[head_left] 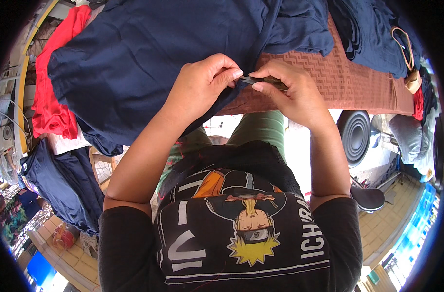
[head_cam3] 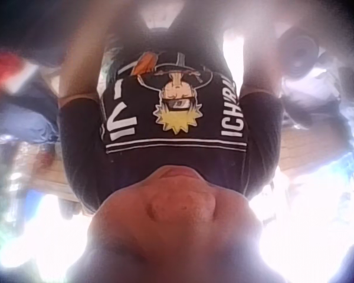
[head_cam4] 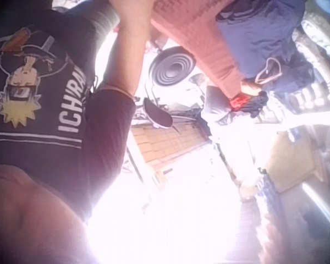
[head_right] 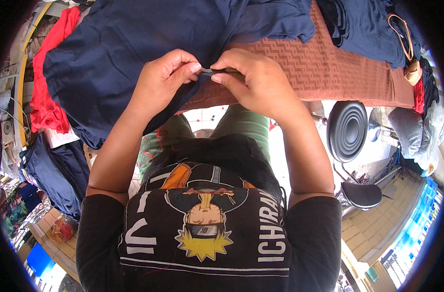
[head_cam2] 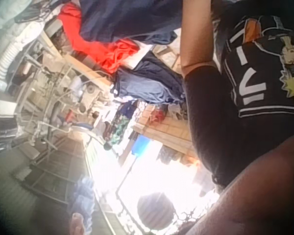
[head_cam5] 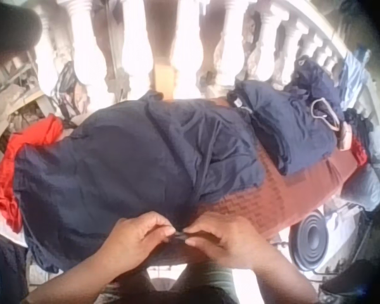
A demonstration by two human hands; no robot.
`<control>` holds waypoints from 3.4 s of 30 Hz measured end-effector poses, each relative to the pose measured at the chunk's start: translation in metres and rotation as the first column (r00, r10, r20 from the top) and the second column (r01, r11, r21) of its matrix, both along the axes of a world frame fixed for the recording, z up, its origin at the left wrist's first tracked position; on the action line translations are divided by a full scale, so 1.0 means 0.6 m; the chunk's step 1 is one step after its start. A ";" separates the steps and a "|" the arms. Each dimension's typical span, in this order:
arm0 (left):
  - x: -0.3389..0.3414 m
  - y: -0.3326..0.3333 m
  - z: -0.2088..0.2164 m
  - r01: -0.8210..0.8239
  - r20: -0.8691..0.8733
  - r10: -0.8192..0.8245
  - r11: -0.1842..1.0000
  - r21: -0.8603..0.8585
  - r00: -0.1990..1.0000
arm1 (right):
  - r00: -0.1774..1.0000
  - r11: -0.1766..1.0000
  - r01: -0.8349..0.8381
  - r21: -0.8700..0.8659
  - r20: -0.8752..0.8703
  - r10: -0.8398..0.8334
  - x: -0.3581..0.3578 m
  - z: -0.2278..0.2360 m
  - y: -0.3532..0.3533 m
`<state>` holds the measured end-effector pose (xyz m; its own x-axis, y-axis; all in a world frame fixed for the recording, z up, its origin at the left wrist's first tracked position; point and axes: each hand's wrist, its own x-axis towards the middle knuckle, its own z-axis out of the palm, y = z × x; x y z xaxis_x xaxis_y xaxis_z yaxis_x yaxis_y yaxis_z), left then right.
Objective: The person removes labels from dark blue shirts using a small pair of snips, handling each shirt one at a time and placing them on a pile.
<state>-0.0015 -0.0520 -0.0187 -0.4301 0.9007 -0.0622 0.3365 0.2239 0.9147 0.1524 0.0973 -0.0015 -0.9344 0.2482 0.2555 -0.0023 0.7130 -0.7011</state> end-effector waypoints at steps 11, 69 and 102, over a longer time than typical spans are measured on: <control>0.007 -0.010 0.023 0.054 -0.154 -0.073 0.991 -0.123 0.985 | 0.995 0.970 -0.038 0.240 0.097 0.015 0.005 0.023 -0.008; 0.047 -0.126 0.054 0.239 -0.208 -0.253 0.967 -0.093 0.945 | 0.964 0.993 0.114 0.032 0.238 -0.119 0.057 0.004 -0.008; 0.056 -0.027 -0.033 -0.262 -0.203 0.315 0.932 0.249 0.927 | 0.979 0.880 0.173 -0.443 -0.023 -0.204 0.009 -0.004 -0.060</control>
<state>0.0319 -0.0681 -0.0385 -0.6517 0.7150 0.2531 0.4984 0.1521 0.8535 0.1576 0.0615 -0.0036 -0.8436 0.5183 0.1403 0.0436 0.3266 -0.9442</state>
